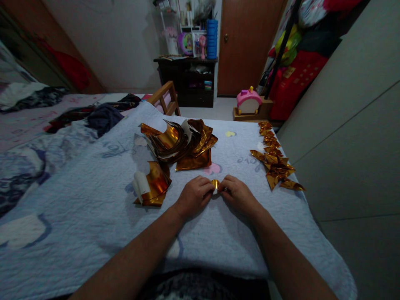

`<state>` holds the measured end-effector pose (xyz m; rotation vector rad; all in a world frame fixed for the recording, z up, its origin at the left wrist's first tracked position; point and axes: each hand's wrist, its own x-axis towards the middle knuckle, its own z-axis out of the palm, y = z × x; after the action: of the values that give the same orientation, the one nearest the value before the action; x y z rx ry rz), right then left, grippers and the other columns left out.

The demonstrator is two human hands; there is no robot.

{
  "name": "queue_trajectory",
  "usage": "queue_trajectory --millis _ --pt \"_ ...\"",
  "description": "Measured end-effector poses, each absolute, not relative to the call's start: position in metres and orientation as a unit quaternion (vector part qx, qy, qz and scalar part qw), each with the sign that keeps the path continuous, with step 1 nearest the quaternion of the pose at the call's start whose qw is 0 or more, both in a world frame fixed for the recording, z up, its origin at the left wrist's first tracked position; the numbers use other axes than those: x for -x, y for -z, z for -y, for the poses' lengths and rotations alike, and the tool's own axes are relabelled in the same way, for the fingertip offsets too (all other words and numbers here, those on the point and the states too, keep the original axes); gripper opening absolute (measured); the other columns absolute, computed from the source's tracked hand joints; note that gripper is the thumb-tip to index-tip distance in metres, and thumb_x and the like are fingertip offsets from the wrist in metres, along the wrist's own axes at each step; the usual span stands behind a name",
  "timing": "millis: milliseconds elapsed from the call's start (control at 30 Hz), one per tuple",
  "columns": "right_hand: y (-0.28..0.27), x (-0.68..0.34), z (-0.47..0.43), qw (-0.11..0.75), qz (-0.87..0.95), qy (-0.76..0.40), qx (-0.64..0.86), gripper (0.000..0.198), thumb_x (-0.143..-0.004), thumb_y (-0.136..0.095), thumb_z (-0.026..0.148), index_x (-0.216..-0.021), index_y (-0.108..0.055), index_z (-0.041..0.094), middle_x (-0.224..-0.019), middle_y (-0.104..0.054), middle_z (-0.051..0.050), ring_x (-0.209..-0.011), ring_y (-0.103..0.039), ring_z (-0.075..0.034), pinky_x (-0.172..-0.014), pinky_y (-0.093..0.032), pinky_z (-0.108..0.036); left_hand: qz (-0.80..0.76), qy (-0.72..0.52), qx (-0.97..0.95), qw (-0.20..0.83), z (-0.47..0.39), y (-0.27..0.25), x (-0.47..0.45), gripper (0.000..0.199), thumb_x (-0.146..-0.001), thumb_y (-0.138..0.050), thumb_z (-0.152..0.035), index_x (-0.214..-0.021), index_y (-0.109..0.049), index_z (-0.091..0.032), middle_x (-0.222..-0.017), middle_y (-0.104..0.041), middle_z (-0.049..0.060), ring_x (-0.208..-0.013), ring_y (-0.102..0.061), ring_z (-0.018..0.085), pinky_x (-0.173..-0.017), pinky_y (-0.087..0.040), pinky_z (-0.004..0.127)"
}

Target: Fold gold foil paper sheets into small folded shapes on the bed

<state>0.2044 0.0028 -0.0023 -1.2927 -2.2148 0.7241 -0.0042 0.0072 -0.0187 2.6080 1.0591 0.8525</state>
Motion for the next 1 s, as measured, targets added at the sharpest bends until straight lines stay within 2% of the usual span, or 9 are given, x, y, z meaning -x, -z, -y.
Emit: queue_trajectory --millis 233,433,767,867,1000 --pt "0.0063 -0.2058 -0.0046 0.220 0.814 -0.259 0.471 0.016 -0.087 -0.061 0.008 -0.090 -0.070 0.020 -0.092 -0.062 -0.003 -0.089 -0.059 -0.017 -0.080 -0.044 -0.028 -0.351 -0.289 -0.885 0.103 -0.0072 0.0182 0.0046 0.010 -0.091 -0.061 -0.015 -0.093 -0.070 -0.018 -0.092 -0.071 0.007 -0.087 -0.061 0.021 -0.079 -0.050 0.034" --pt "0.0041 -0.2063 -0.0060 0.208 0.812 -0.264 0.477 0.017 -0.091 -0.059 0.009 -0.090 -0.072 0.020 -0.090 -0.064 -0.004 -0.087 -0.060 -0.017 -0.081 -0.045 -0.029 -0.384 -0.265 -0.875 0.129 -0.0077 0.0183 0.0061 0.015 -0.097 -0.056 -0.021 -0.097 -0.070 -0.019 -0.089 -0.068 0.006 -0.086 -0.060 0.021 -0.079 -0.049 0.034" --pt "0.0043 -0.2025 -0.0063 0.199 0.781 -0.260 0.532 0.009 -0.092 -0.058 0.014 -0.087 -0.066 0.017 -0.087 -0.067 -0.005 -0.081 -0.058 -0.017 -0.074 -0.040 -0.028 -0.453 -0.215 -0.851 0.153 -0.0104 0.0160 0.0025 0.016 -0.097 -0.055 -0.024 -0.088 -0.066 -0.017 -0.084 -0.064 0.005 -0.082 -0.058 0.020 -0.076 -0.046 0.032" --pt "0.0031 -0.2020 -0.0053 0.195 0.782 -0.273 0.525 0.006 -0.087 -0.062 0.012 -0.086 -0.065 0.017 -0.086 -0.065 -0.003 -0.080 -0.057 -0.016 -0.073 -0.039 -0.027 -0.449 -0.212 -0.853 0.158 -0.0108 0.0156 0.0029 0.013 -0.095 -0.058 -0.023 -0.087 -0.066 -0.017 -0.084 -0.063 0.005 -0.083 -0.059 0.020 -0.075 -0.045 0.032" --pt "0.0043 -0.2022 -0.0041 0.196 0.793 -0.275 0.507 0.012 -0.083 -0.062 0.007 -0.086 -0.065 0.018 -0.087 -0.061 -0.002 -0.081 -0.056 -0.015 -0.074 -0.039 -0.026 -0.420 -0.214 -0.867 0.162 -0.0104 0.0162 0.0045 0.004 -0.088 -0.065 -0.018 -0.084 -0.064 -0.018 -0.082 -0.062 0.003 -0.083 -0.058 0.020 -0.075 -0.043 0.032"
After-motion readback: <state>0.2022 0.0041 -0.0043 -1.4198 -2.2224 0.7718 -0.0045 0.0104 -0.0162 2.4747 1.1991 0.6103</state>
